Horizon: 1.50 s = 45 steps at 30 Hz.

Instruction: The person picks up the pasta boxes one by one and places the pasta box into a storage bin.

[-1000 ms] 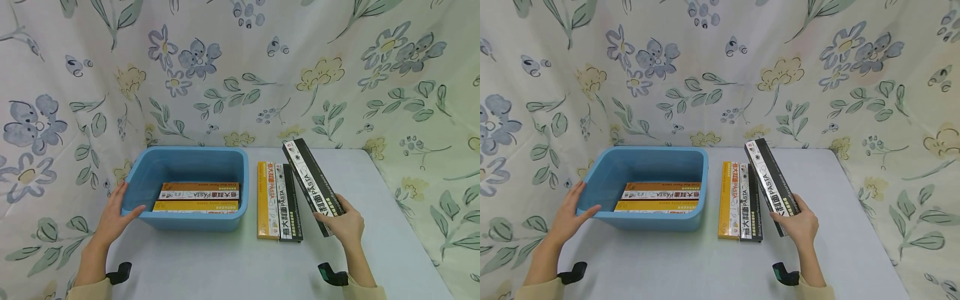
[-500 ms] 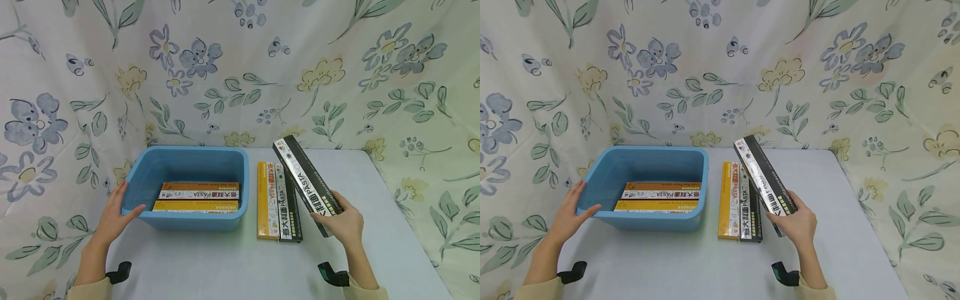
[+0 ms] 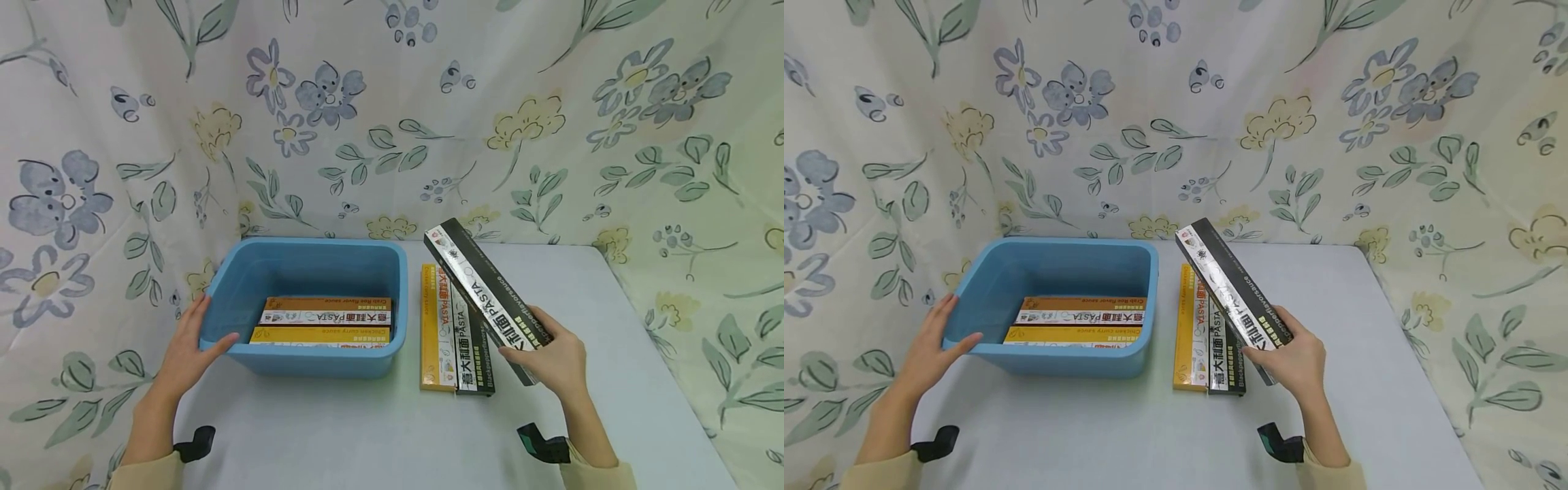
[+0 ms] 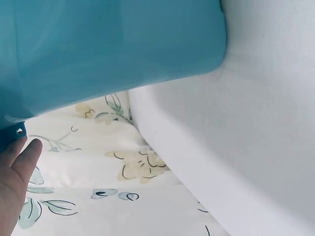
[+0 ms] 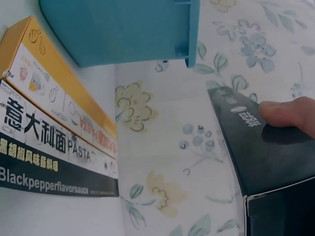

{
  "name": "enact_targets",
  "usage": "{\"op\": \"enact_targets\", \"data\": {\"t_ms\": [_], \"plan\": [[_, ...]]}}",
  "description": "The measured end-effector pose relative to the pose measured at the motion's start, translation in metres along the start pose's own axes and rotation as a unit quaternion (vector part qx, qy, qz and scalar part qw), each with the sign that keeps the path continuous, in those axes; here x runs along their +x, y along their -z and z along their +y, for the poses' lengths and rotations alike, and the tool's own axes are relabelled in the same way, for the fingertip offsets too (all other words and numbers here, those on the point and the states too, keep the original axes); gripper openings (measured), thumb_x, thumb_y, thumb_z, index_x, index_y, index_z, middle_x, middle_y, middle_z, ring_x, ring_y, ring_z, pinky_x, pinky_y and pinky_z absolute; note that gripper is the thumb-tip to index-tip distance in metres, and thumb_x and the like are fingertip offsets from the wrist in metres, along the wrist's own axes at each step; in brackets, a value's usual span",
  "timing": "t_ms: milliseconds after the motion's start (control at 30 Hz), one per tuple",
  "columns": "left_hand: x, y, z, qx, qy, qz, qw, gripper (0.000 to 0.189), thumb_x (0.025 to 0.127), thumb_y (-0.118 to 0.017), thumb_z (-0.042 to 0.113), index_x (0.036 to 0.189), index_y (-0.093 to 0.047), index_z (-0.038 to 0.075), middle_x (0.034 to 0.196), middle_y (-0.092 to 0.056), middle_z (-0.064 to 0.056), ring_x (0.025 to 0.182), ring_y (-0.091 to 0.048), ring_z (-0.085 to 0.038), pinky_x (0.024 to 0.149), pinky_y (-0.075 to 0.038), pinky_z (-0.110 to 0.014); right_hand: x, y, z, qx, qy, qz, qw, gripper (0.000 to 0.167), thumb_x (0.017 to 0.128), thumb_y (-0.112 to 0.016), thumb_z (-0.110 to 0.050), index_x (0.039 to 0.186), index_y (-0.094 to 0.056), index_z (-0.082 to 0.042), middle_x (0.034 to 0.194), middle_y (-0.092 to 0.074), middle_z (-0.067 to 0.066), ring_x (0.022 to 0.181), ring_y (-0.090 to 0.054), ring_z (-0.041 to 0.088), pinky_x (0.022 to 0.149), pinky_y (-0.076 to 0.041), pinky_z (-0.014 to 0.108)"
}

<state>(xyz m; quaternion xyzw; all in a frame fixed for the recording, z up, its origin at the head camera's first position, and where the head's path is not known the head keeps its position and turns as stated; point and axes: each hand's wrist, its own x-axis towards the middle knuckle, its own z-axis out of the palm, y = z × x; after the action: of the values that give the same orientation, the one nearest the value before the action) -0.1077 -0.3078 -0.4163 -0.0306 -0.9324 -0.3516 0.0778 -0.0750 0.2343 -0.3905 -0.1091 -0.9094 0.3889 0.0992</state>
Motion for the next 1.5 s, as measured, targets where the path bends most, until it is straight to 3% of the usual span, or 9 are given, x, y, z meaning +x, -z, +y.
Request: {"op": "enact_targets", "data": {"t_ms": [167, 433, 633, 767, 1167, 1500], "plan": [[0.001, 0.0, 0.001, 0.002, 0.002, 0.0, 1.0, 0.089, 0.091, -0.062, 0.039, 0.156, -0.011, 0.004, 0.16, -0.005, -0.023, 0.138, -0.012, -0.056, 0.097, -0.018, -0.08, 0.002, 0.001, -0.007, 0.016, 0.008, -0.036, 0.9992, 0.086, 0.066, -0.089, -0.018, 0.14, -0.049, 0.0, 0.117, -0.06, 0.028, 0.09, -0.057, 0.031, 0.061, -0.049, 0.025], [0.0, 0.0, 0.0, 0.003, -0.002, 0.003, 1.0, 0.089, 0.091, -0.063, 0.038, 0.155, -0.011, 0.004, 0.16, -0.006, -0.024, 0.138, -0.013, -0.056, 0.098, -0.019, -0.079, 0.003, -0.004, -0.019, 0.04, 0.059, -0.07, 0.995, 0.084, 0.064, -0.089, -0.015, 0.138, -0.051, -0.001, 0.112, -0.061, 0.025, 0.083, -0.06, 0.028, 0.059, -0.052, 0.024], [-0.001, -0.001, 0.0, 0.005, -0.002, 0.005, 1.0, 0.089, 0.091, -0.063, 0.038, 0.155, -0.012, 0.003, 0.16, -0.006, -0.024, 0.138, -0.013, -0.056, 0.098, -0.018, -0.079, 0.005, -0.008, -0.028, 0.068, 0.109, -0.097, 0.9869, 0.081, 0.062, -0.089, -0.009, 0.135, -0.054, 0.0, 0.113, -0.062, 0.023, 0.079, -0.061, 0.026, 0.06, -0.054, 0.024], [0.0, -0.001, 0.0, 0.009, -0.001, 0.002, 1.0, 0.09, 0.091, -0.062, 0.039, 0.155, -0.011, 0.003, 0.16, -0.005, -0.023, 0.139, -0.013, -0.056, 0.098, -0.019, -0.079, 0.006, -0.009, -0.035, 0.087, 0.123, -0.12, 0.9813, 0.08, 0.061, -0.09, -0.007, 0.133, -0.056, 0.0, 0.109, -0.063, 0.022, 0.076, -0.06, 0.024, 0.058, -0.055, 0.026], [-0.001, 0.001, 0.0, 0.002, 0.001, 0.0, 1.0, 0.089, 0.092, -0.062, 0.037, 0.155, -0.01, 0.003, 0.159, -0.005, -0.025, 0.138, -0.013, -0.057, 0.097, -0.019, -0.079, 0.01, -0.017, -0.062, 0.066, 0.138, -0.178, 0.972, 0.086, 0.057, -0.09, -0.013, 0.134, -0.055, 0.002, 0.112, -0.062, 0.02, 0.081, -0.058, 0.023, 0.063, -0.053, 0.029], [-0.001, 0.0, 0.001, -0.002, -0.002, 0.0, 1.0, 0.089, 0.091, -0.063, 0.038, 0.155, -0.011, 0.003, 0.16, -0.005, -0.024, 0.138, -0.012, -0.057, 0.097, -0.019, -0.079, 0.025, -0.037, -0.077, 0.036, 0.181, -0.21, 0.9601, 0.084, 0.055, -0.091, -0.015, 0.132, -0.059, -0.002, 0.1, -0.065, 0.014, 0.079, -0.058, 0.021, 0.064, -0.051, 0.03]]}}
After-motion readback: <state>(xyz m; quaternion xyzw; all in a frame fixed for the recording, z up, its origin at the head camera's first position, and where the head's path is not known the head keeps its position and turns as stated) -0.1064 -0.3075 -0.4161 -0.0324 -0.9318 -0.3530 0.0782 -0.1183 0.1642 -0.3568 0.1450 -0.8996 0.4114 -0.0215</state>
